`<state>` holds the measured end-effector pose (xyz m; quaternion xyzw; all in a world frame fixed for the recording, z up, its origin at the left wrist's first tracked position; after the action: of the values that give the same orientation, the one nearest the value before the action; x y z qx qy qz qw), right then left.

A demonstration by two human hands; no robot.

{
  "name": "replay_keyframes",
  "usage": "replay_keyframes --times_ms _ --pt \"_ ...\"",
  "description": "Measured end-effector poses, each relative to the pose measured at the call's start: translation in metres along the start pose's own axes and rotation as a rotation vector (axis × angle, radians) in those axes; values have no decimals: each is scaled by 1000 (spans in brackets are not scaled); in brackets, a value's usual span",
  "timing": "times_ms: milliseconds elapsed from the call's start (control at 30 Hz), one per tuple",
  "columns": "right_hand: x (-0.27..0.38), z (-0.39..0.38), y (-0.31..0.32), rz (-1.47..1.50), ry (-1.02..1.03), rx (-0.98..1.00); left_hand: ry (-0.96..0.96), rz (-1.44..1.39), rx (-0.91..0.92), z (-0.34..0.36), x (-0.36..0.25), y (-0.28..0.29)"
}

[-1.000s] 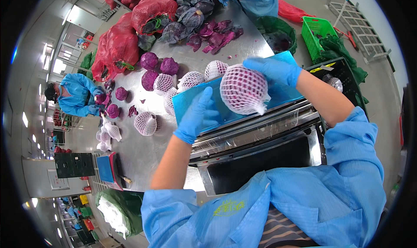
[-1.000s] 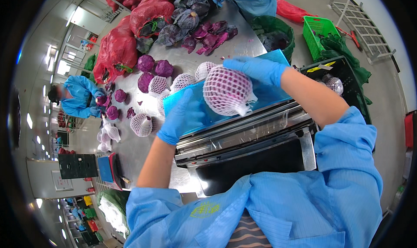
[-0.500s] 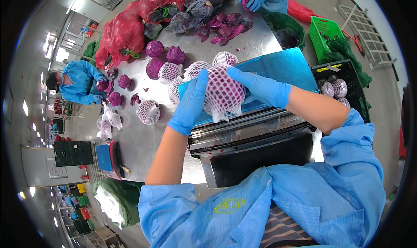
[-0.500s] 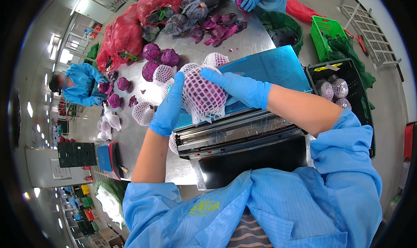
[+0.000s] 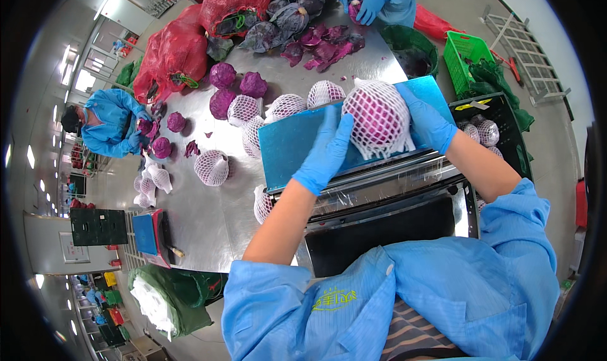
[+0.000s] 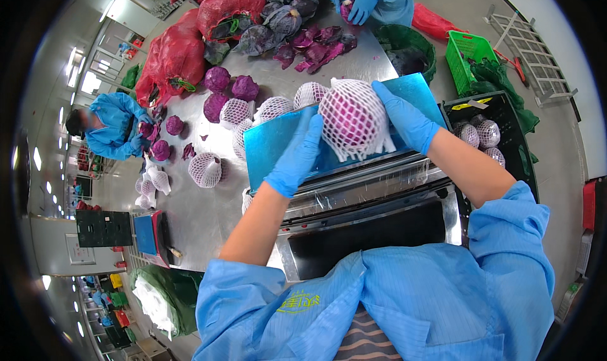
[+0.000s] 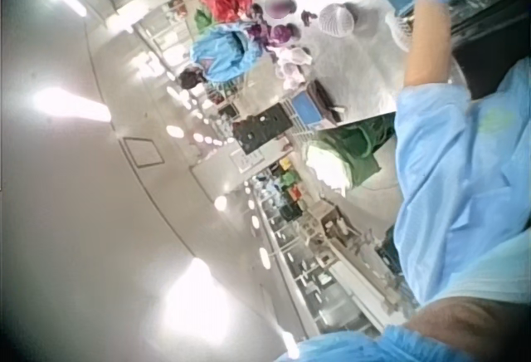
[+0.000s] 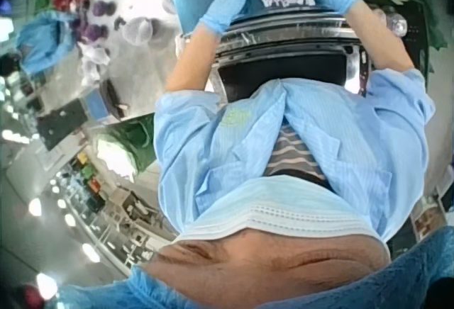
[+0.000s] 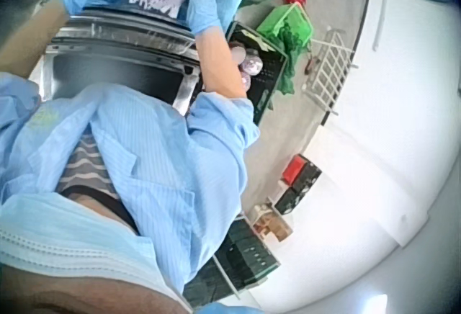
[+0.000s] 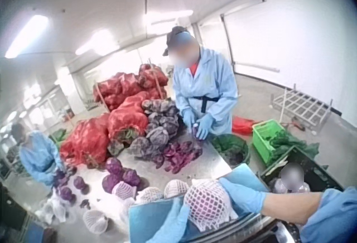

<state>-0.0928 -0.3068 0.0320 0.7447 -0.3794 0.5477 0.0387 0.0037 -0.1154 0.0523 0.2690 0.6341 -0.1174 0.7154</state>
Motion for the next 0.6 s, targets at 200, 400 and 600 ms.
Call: replay_keyframes --times_ms 200,400,600 --pt "-14 -20 -43 -202 111 115 250 -308 74 1 1 4" --pt "-10 -43 -79 -392 271 162 278 -161 81 -13 14 56" --pt "-13 -27 -76 -529 192 195 266 -13 -49 -22 36 61"
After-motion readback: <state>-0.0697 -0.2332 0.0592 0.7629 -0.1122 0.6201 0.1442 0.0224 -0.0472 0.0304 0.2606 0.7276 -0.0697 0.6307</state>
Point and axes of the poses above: each hand's wrist, its own z-axis towards the middle knuckle, its own y-axis out of the back of the hand, x = y × z, the point moved 6 cm from there along z, towards the middle knuckle, and after that the axes turned 15 degrees about -x, right-handed, at the moved point
